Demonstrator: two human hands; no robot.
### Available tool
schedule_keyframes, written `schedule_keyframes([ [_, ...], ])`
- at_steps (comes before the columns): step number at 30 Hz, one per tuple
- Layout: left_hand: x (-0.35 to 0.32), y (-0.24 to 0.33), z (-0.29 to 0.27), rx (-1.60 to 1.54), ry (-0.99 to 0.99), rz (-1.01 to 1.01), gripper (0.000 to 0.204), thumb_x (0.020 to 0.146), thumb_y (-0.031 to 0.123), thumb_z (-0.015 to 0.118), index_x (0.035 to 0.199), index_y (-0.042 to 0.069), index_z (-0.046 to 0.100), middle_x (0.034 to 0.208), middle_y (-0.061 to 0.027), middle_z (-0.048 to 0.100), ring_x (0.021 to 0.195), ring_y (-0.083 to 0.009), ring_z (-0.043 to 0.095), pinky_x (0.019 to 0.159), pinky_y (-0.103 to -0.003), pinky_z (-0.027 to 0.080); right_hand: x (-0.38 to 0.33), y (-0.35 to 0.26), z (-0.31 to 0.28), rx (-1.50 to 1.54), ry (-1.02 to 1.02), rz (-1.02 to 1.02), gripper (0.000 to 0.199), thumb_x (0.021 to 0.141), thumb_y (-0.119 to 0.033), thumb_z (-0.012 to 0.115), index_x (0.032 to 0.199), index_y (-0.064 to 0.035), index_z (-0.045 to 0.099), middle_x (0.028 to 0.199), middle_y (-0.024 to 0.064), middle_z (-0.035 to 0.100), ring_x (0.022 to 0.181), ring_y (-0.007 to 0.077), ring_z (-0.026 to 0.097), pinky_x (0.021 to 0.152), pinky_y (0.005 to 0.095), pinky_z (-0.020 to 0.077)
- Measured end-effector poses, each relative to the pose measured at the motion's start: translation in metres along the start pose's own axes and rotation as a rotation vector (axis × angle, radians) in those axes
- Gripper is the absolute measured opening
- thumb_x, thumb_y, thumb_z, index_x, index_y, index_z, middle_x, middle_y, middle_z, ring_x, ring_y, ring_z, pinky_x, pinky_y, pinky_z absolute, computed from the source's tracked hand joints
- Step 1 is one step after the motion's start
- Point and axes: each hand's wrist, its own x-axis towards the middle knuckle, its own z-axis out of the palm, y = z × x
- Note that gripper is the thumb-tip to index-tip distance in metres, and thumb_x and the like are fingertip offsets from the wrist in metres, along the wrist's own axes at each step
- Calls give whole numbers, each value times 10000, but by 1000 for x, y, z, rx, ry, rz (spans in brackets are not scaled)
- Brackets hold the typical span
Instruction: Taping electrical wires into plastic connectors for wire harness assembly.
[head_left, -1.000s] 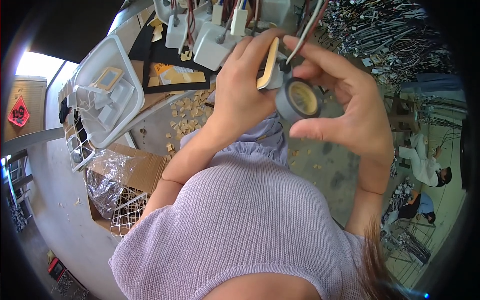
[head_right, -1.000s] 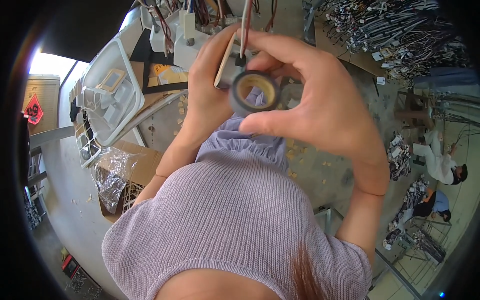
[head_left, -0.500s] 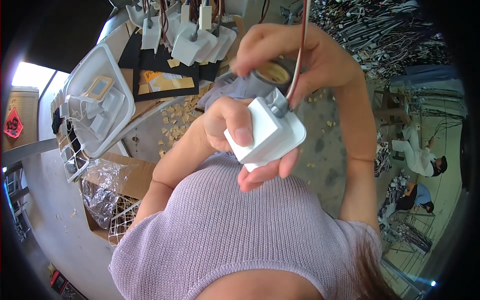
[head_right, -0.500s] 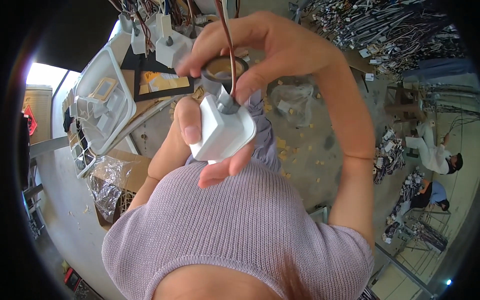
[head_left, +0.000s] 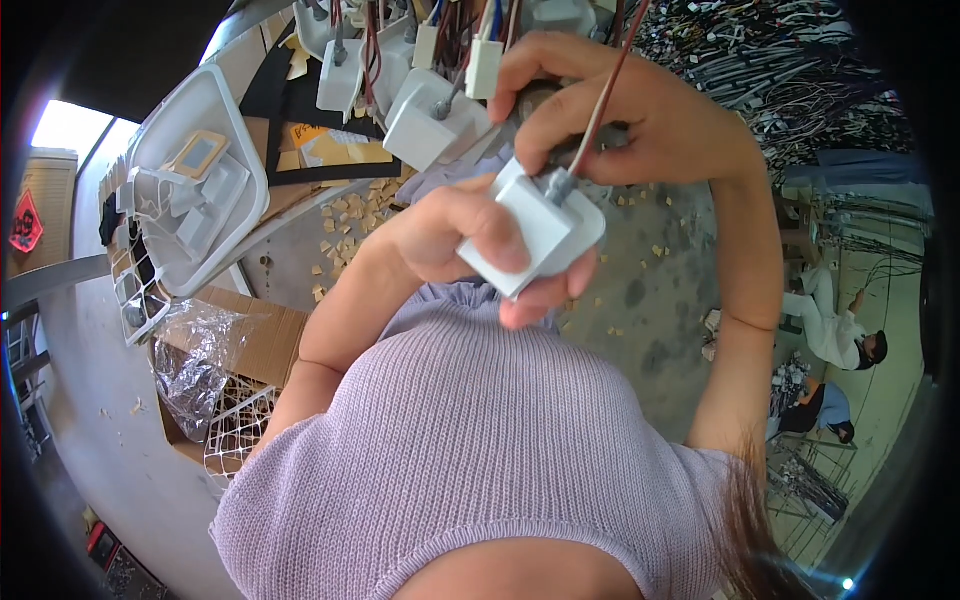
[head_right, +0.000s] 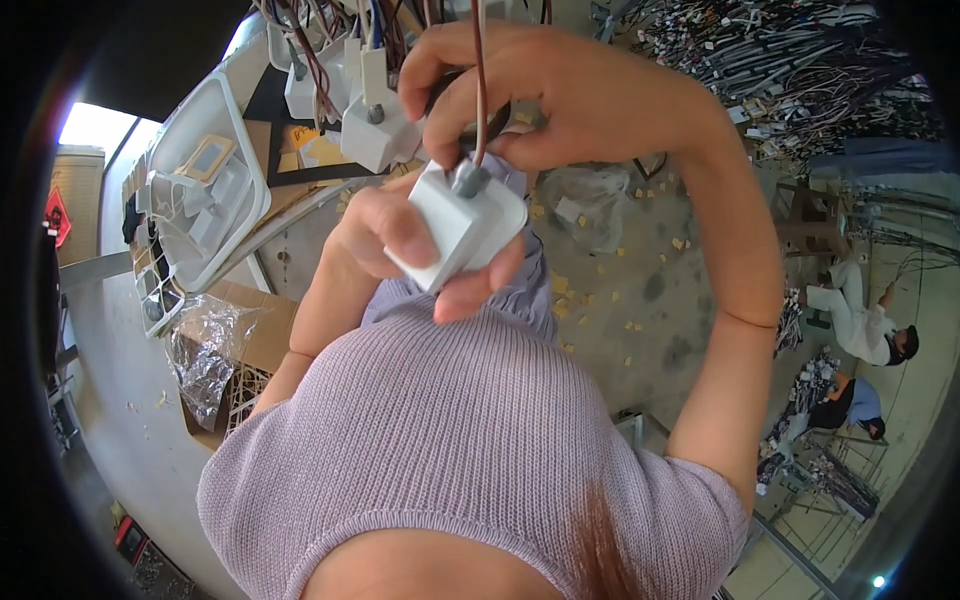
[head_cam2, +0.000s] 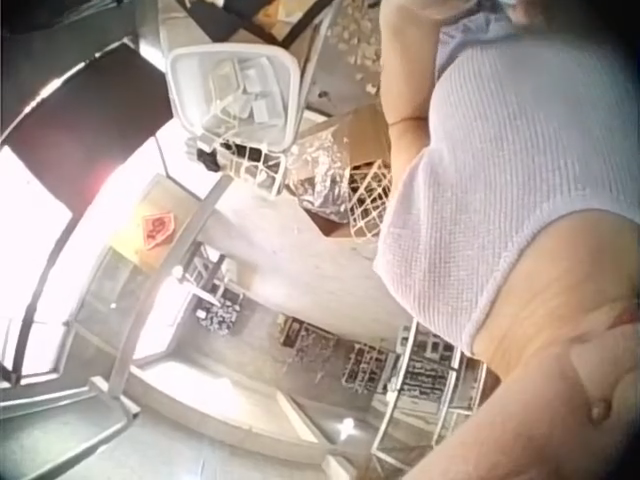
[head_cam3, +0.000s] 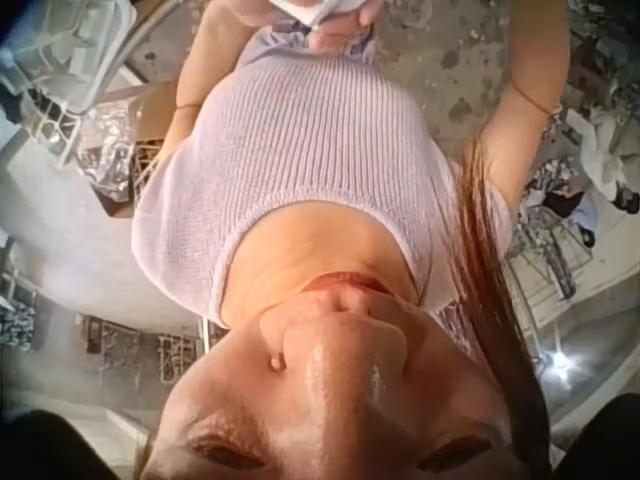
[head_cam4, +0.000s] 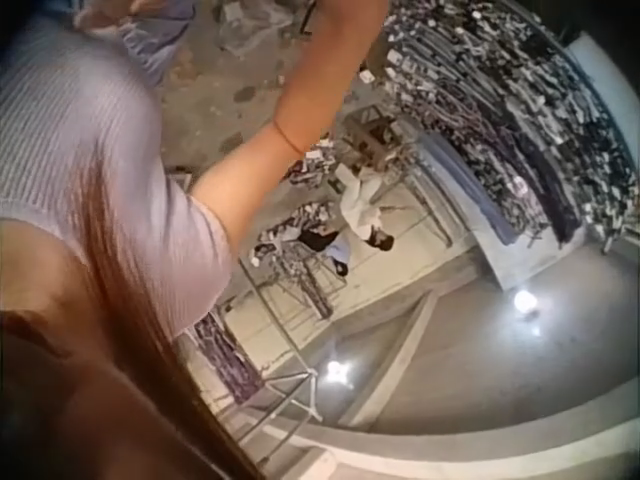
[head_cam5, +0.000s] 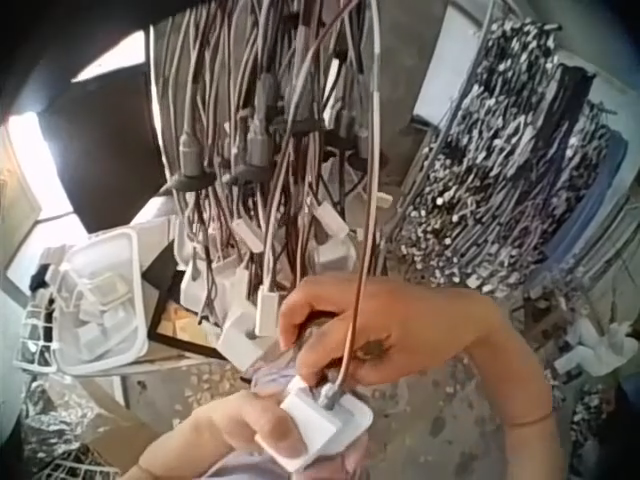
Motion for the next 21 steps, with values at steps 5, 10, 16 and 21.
schedule_keyframes([
  [5,-1,3,3,300,353,143,395,634,208,582,915,-69,602,657,-114,577,551,-178,566,523,-269,457,-1,-19,-5,-199,-28,225,327,603,66,623,910,-45,644,1060,59,489,942,192,522,783,268,436],
  [10,-3,4,-7,784,631,236,331,645,137,624,923,-43,619,720,-77,613,626,-177,597,577,-289,473,-18,-27,-2,-172,4,384,302,690,-93,689,976,-20,627,1020,64,558,932,182,557,772,287,464],
  [16,-5,-5,-7,1228,999,444,346,643,138,648,963,6,630,775,-144,656,696,-289,646,646,-357,502,-15,-66,31,669,383,791,605,869,-457,618,1224,28,544,942,68,634,773,95,595,679,229,488],
  [21,-7,-7,11,25,25,56,505,642,212,561,993,-151,569,725,-237,632,596,-280,650,513,-317,541,-27,-37,18,470,409,407,719,739,-367,785,1283,-1,492,1229,52,550,1059,105,528,888,260,447],
])
